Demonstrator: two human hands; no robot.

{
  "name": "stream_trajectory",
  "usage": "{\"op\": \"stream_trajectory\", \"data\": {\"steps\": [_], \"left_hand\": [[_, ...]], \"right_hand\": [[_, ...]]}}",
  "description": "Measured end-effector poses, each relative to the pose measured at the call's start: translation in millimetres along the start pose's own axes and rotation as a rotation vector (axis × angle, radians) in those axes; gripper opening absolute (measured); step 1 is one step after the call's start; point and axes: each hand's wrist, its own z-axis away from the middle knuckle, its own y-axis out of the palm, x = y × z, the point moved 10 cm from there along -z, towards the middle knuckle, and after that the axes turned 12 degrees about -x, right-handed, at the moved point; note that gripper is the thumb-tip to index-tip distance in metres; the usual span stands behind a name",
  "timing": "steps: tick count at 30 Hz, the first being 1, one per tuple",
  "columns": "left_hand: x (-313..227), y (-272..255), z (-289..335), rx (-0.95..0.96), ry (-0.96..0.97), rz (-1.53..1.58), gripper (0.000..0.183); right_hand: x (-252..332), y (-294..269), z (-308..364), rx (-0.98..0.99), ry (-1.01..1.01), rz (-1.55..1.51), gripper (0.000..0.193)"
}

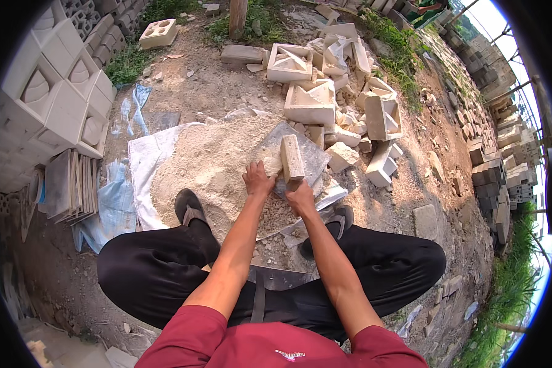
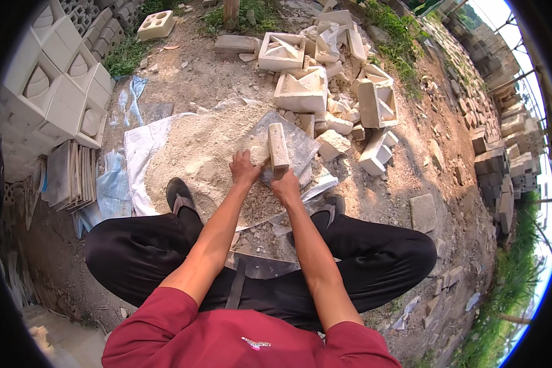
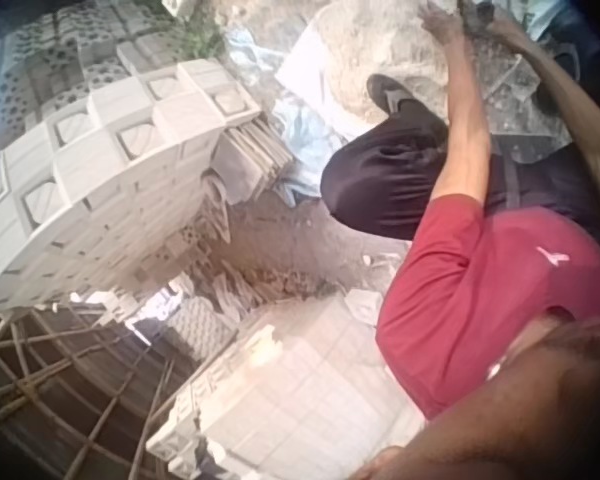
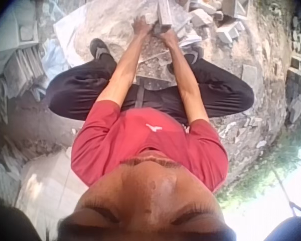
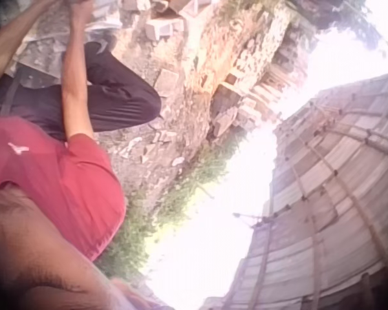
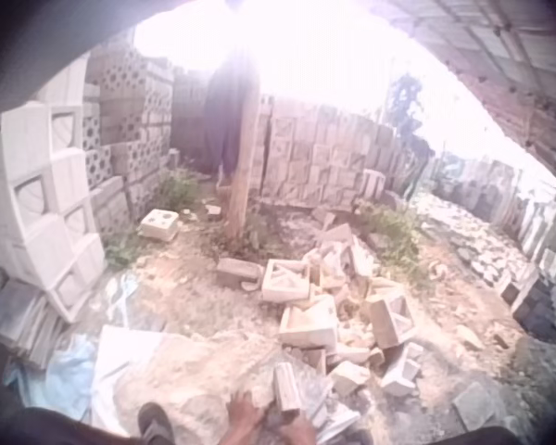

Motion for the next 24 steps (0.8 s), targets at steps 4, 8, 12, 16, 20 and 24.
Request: {"op": "stream_trajectory", "data": {"steps": [4,8,12,16,20,24], "left_hand": [[-5.0,10.9,22.3,-0.012,-0.017,0.059,0.060],[1.6,8.4,18.1,0.007,-0.015,0.046,0.057],[-4.2,6.0,7.9,0.036,-0.009,0.018,0.059],[-0.6,2.9,3.2,0.037,-0.007,0.034,0.058],[10.1,-4.0,0.4,0.016,0.000,0.011,0.058],[-2.3,-1.0,-2.4,0.048,-0.014,0.001,0.058]], "right_hand": [[-2.7,-29.0,5.4,-0.066,0.004,-0.049,0.049],[20.9,-32.2,15.0,-0.144,0.003,-0.079,0.049],[1.2,-10.2,6.1,-0.088,-0.031,-0.016,0.048],[-2.4,-3.5,-12.6,0.021,0.031,-0.012,0.047],[36.6,-19.3,7.8,-0.148,-0.039,-0.126,0.048],[23.6,-10.1,6.0,-0.079,-0.055,-0.024,0.049]]}}
